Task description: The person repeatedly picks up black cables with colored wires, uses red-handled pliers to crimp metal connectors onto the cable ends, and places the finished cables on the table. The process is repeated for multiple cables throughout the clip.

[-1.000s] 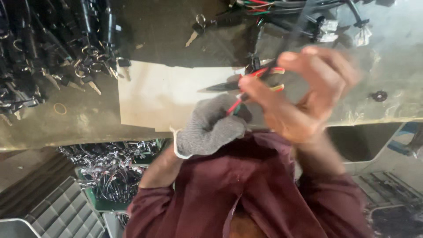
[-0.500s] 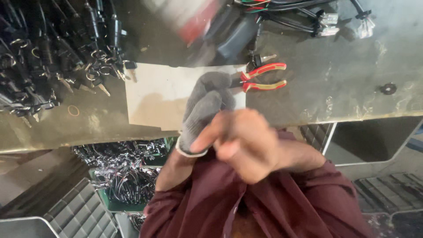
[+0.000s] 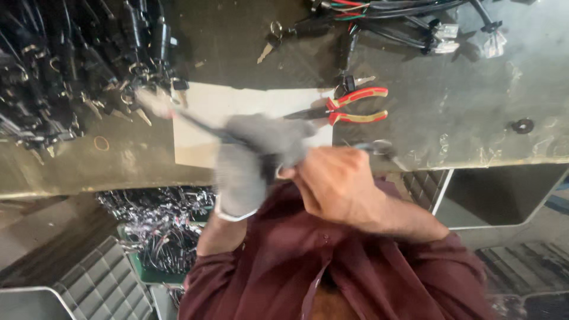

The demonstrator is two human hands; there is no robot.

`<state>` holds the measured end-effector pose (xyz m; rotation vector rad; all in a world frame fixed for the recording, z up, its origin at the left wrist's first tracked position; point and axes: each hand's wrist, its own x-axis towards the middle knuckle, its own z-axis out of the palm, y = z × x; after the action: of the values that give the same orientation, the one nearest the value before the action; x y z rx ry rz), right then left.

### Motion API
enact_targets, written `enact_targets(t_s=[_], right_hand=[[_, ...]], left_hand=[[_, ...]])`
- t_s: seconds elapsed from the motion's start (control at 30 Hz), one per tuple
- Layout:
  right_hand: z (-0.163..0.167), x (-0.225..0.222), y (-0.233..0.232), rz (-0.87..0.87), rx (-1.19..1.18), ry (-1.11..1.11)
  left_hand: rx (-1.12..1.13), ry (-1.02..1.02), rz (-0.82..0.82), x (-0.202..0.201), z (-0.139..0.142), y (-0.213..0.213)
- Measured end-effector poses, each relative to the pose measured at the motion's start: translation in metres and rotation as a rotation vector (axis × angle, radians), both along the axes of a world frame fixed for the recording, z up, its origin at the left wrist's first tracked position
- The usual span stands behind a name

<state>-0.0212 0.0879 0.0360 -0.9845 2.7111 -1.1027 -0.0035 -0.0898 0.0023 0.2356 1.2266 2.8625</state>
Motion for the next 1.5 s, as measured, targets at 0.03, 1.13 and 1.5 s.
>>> enact_targets(t_s=[0.03, 1.13, 1.5], right_hand=[[-0.004, 0.001, 0.002, -0.018, -0.005, -0.007], [-0.007, -0.083, 0.041, -0.51, -1.079, -0.166], [-0.08, -0.006, 0.057, -0.046, -0.743, -1.035]], left_hand=[[-0.232, 0.026, 0.034, 0.002, -0.001, 0.003], [0.213, -0.278, -0.587, -0.01, -0.028, 0.022], [-0.421, -0.152, 0.193, -0.004, -0.035, 0.028]])
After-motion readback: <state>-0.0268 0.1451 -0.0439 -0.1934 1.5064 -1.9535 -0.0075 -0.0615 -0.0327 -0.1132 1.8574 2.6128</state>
